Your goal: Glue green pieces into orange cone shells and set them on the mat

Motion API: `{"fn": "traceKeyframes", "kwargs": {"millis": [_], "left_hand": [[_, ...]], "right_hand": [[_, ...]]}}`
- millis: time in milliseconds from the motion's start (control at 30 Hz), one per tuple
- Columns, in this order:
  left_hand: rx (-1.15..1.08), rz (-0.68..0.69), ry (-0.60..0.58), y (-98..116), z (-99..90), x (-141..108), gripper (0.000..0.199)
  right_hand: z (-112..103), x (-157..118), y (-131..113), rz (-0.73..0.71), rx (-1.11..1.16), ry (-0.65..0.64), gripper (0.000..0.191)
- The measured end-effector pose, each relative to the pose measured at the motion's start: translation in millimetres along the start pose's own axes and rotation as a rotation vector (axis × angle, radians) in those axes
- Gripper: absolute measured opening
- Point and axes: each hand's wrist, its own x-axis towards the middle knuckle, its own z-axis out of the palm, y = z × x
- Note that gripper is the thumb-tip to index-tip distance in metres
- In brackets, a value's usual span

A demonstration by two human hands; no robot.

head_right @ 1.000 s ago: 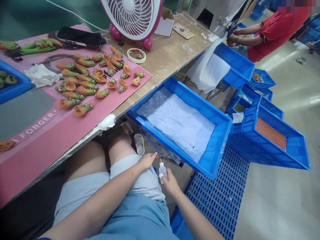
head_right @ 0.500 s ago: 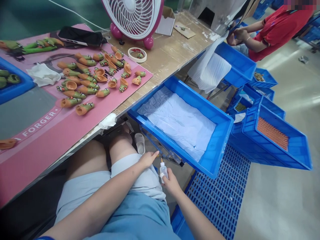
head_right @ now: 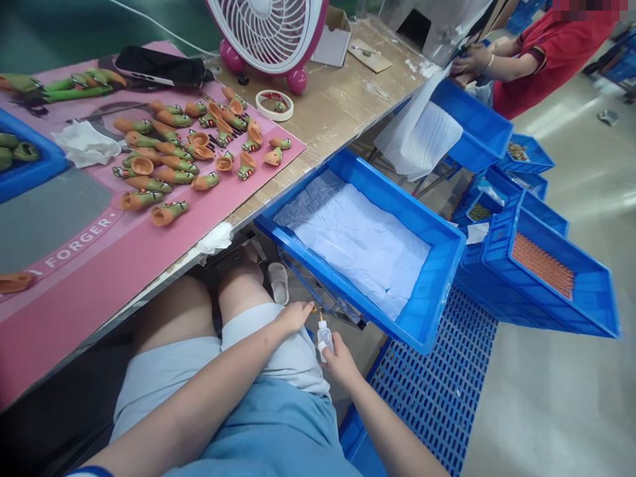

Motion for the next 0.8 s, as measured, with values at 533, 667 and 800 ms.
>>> {"fn": "traceKeyframes", "kwargs": {"millis": [533, 667, 800], "left_hand": [[-0.123, 0.007, 0.098, -10, 3.7, 8, 0.030], [-0.187, 0.008, 0.126, -14, 4.5, 14, 0.031], [-0.238, 0.017, 0.137, -16, 5.7, 17, 0.031]], "right_hand": [[-6, 3, 18, 0.160, 0.179, 0.111, 0.025], [-15, -5, 35, 0.232, 0.271, 0.278, 0.027], [-25, -10, 53, 0.297, 0.358, 0.401, 0.028]]}}
